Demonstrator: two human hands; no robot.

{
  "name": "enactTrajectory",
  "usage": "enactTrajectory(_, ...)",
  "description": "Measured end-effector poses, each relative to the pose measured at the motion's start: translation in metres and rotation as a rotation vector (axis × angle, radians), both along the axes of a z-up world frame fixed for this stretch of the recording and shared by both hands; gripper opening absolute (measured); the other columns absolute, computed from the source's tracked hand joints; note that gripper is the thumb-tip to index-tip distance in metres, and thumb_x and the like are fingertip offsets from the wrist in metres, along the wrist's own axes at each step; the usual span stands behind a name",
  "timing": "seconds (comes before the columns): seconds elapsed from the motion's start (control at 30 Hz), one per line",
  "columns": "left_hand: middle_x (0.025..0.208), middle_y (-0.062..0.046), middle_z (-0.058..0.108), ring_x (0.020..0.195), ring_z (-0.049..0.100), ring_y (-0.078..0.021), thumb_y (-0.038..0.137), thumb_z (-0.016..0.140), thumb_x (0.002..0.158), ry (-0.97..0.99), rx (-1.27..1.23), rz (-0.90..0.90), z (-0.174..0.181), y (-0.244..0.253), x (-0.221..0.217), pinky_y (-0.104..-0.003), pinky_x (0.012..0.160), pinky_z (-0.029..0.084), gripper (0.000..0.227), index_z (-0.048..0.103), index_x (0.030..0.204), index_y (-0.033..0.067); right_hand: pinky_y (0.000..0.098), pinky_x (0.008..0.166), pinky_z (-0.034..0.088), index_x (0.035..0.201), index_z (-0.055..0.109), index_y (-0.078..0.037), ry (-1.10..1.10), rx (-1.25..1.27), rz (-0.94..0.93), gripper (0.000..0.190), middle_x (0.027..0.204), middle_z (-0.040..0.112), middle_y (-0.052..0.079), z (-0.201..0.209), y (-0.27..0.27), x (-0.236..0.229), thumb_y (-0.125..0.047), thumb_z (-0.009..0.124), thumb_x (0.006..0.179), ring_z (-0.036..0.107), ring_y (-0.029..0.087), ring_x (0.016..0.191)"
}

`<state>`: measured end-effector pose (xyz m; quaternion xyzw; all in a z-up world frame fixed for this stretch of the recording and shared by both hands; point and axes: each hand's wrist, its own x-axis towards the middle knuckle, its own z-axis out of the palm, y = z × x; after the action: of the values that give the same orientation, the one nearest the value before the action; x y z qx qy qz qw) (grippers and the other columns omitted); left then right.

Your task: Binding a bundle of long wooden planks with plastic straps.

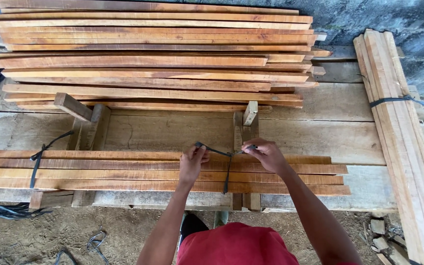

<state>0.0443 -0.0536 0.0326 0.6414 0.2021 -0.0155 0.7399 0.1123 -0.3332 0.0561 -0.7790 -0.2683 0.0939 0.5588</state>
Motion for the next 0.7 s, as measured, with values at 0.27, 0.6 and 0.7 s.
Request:
enactTrajectory(0.27, 0.098, -0.021, 0.076, 0.094, 0.076, -0.0274, 0.019, 0.062, 0.106, -0.13, 0.152, -0.149, 0.011, -0.024, 0.005, -0.04, 0.08, 0.066, 0.022, 0.07, 0.103, -0.0016, 0.0368, 0.064, 0.056, 0.094, 0.08, -0.008, -0.142, -0.253, -0.039, 0.011, 0.083, 0.08, 0.011, -0.003, 0.045, 0.02, -0.013, 0.072, 0.098, 0.071, 0.025, 0.06)
enactTrajectory(0.6, 0.097, -0.013, 0.077, 0.096, 0.077, -0.0216, 0.026, 0.057, 0.109, -0.073, 0.435, -0.345, 0.004, -0.025, -0.009, -0.039, 0.076, 0.064, 0.025, 0.069, 0.1, 0.005, 0.0383, 0.056, 0.054, 0.088, 0.076, -0.002, -0.089, -0.266, -0.373, 0.017, 0.07, 0.071, 0.017, -0.048, 0.078, 0.046, -0.016, 0.072, 0.096, 0.072, 0.036, 0.066)
enactTrajectory(0.7, 0.089, -0.014, 0.078, 0.086, 0.077, -0.0241, 0.023, 0.058, 0.108, -0.125, 0.437, -0.293, 0.003, -0.024, -0.003, -0.039, 0.072, 0.063, 0.024, 0.07, 0.099, 0.0052, 0.0304, 0.059, 0.054, 0.086, 0.073, -0.002, 0.043, -0.049, -0.368, 0.022, 0.071, 0.073, 0.013, 0.017, 0.08, 0.02, -0.019, 0.069, 0.101, 0.073, 0.019, 0.07)
